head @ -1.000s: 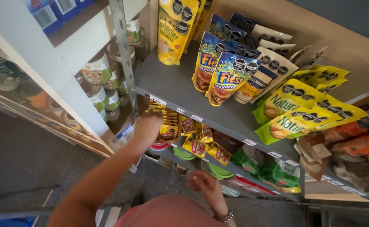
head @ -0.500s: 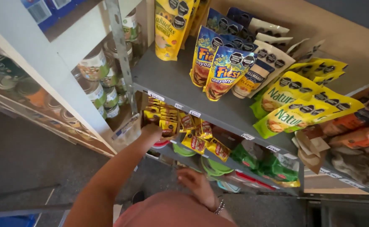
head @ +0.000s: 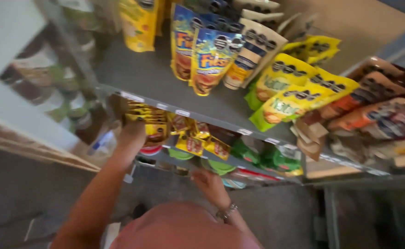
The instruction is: Organizing seasoning packets by transferring them from a store shelf into a cardboard box.
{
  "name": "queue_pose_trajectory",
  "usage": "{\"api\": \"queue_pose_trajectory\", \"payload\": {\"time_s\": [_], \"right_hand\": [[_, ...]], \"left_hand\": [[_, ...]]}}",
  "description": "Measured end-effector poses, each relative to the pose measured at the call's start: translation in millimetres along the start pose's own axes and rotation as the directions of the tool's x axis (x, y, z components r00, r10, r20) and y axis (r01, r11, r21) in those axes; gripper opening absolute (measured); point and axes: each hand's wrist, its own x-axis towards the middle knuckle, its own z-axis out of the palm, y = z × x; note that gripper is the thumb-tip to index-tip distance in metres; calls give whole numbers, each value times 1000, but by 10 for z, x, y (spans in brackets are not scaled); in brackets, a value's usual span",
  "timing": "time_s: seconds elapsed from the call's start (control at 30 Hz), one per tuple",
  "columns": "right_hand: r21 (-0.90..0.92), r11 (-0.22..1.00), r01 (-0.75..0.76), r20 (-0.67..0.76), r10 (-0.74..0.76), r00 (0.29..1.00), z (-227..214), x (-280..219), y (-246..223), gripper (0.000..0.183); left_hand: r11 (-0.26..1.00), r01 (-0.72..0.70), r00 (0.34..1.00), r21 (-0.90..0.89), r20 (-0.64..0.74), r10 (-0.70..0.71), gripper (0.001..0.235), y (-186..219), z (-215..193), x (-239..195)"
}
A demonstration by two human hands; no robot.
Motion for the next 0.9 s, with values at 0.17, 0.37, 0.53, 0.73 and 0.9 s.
{"api": "queue_pose_trajectory", "payload": {"time_s": [0.17, 0.37, 0.53, 0.73, 0.9], "right_hand": [[-717, 696, 44, -268, -334, 904, -52, 419, 581, 88], [-945, 326, 1, -231, -671, 704, -57, 688, 1385, 50], [-869, 495, 12, -325, -587, 741, -165, 519, 1257, 31], [-536, 843, 47, -531, -380, 757, -21, 67, -271, 19], [-579, 640, 506, -197, -711, 675, -9, -104, -1375, 44]], "left_hand": [[946, -305, 940, 108, -127, 317, 30, 208, -507, -878], [877, -481, 876, -19, 35, 481, 30, 350, -385, -1437], [685, -583, 793, -437, -119, 598, 34, 378, 371, -1436], [291, -576, 718, -764, -303, 626, 84, 1042, 519, -1546], [-710, 394, 919, -584, 225, 324, 64, 1388, 149, -1721]]}}
